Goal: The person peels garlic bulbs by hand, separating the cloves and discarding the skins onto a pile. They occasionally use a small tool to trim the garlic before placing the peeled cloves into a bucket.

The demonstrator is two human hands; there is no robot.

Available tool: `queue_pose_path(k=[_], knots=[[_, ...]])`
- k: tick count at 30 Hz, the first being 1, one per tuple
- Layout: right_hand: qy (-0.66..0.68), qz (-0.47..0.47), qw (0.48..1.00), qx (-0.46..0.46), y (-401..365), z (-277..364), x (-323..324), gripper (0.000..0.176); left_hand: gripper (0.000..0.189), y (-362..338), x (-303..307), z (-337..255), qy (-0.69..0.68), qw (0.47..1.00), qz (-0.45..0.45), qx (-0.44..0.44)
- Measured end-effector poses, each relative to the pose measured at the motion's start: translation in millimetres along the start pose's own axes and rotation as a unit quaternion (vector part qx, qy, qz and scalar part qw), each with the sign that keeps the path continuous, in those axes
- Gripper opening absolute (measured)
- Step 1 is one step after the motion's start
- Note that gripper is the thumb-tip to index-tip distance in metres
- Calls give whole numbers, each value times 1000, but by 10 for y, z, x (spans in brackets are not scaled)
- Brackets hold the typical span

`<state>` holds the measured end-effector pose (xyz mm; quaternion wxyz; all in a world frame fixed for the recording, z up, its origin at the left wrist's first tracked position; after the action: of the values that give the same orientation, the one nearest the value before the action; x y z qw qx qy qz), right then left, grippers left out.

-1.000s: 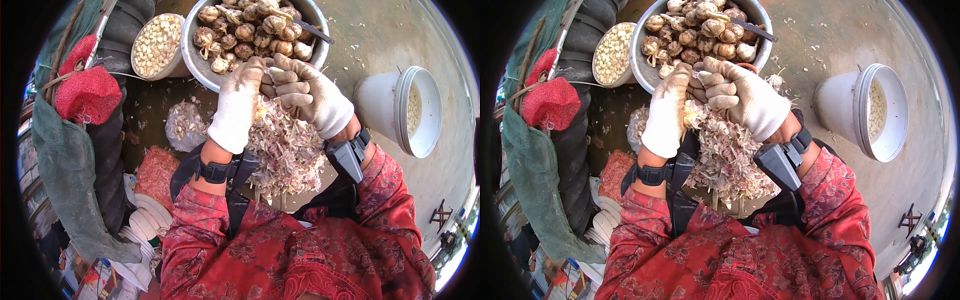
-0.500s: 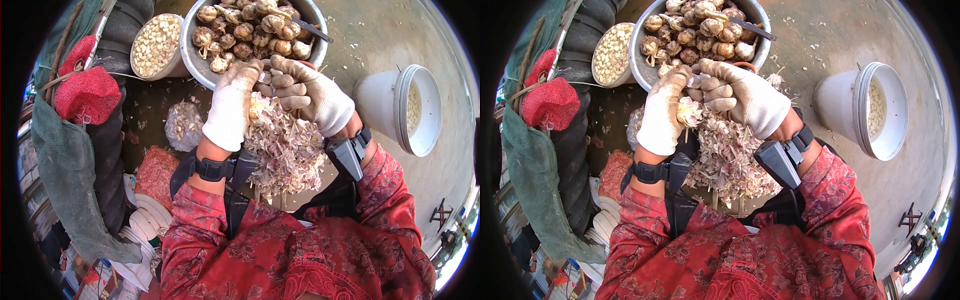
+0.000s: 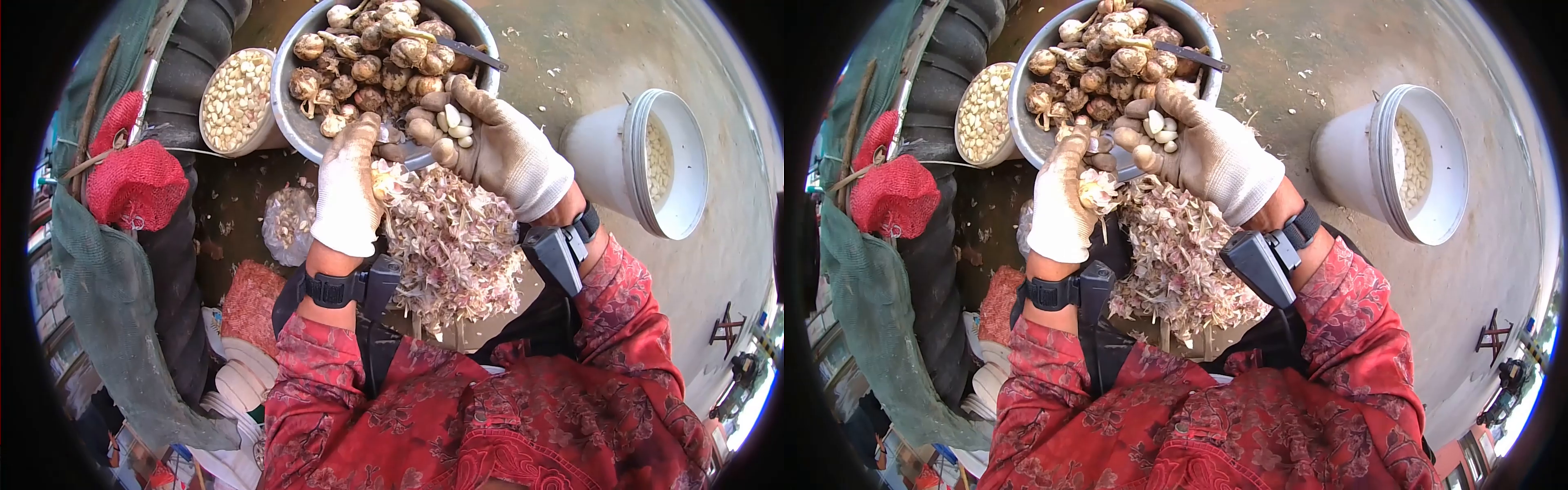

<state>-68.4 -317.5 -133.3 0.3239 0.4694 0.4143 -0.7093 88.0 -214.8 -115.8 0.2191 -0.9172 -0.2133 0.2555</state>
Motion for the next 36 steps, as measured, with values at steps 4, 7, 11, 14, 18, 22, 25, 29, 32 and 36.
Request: queue_pose_path(k=[4,7,11,14,18,22,25,29,32,36], knots=[[21,33,998,42,-101,98,7,38,21,-25,-90,-25,23,1000,0,3],[36,28,997,60,-168,256,113,38,19,28,-119,36,-11,1000,4,-1],[118,10,985,126,-468,696,114,38,17,35,-183,67,-57,998,16,5],[211,14,928,306,-917,1270,52,48,16,51,-193,119,-90,995,30,4],[286,-2,833,474,-1423,1785,343,75,16,37,-241,127,-107,993,43,-3],[183,21,926,328,-1153,1553,366,53,20,48,-286,143,-152,987,47,0],[-67,-48,977,197,-748,947,87,47,20,37,-306,141,-145,987,69,-12],[-448,-61,892,15,-524,169,-395,46,22,33,-347,100,-107,992,71,-8],[-563,1,826,6,-415,-161,-295,43,29,19,-349,66,-35,998,52,-11],[-519,-35,854,-19,-357,-227,-373,30,33,108,-244,91,-77,995,47,32]])
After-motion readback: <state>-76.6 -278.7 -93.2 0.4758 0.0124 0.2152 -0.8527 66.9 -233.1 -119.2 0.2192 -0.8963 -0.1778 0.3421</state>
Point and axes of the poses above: each hand's wrist, its own y-axis towards the middle knuckle, its own x-axis out of the back of the hand, z = x × y, the point moved 1 cm from there along y, towards the middle knuckle, and after that the axes turned 8 degrees about z, right-handed, at the moved point
